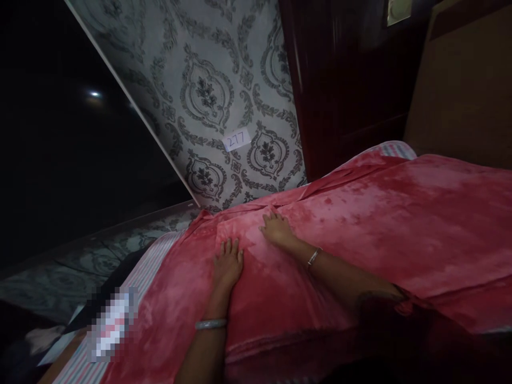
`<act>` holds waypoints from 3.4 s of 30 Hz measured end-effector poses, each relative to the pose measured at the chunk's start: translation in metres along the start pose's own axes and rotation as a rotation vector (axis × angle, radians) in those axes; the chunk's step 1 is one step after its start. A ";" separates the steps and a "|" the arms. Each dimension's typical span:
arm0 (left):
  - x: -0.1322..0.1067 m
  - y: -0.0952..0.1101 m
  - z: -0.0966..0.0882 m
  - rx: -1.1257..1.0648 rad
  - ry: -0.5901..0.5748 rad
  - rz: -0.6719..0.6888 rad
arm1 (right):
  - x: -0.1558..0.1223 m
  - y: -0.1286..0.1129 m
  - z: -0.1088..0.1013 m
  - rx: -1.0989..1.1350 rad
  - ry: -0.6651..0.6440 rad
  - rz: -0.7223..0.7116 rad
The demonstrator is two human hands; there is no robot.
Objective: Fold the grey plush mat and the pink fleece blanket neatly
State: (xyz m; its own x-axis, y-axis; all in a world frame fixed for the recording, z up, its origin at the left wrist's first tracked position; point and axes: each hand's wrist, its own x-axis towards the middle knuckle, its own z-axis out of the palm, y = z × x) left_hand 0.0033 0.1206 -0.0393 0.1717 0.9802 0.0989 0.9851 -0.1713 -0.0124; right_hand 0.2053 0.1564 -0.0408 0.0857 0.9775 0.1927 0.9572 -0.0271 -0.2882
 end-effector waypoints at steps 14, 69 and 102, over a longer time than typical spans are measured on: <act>0.003 -0.002 0.009 -0.017 -0.018 -0.010 | 0.033 0.033 0.016 0.079 0.031 0.144; -0.081 -0.008 0.009 0.043 -0.051 0.083 | -0.093 -0.046 0.028 -0.022 -0.146 -0.349; -0.134 0.003 0.001 0.014 -0.095 0.137 | -0.188 -0.018 0.002 -0.033 -0.203 -0.424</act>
State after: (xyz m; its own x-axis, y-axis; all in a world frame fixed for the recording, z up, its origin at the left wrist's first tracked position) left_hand -0.0167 -0.0115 -0.0532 0.3031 0.9530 0.0014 0.9525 -0.3029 -0.0329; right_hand 0.1710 -0.0263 -0.0739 -0.3673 0.9249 0.0983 0.9046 0.3798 -0.1935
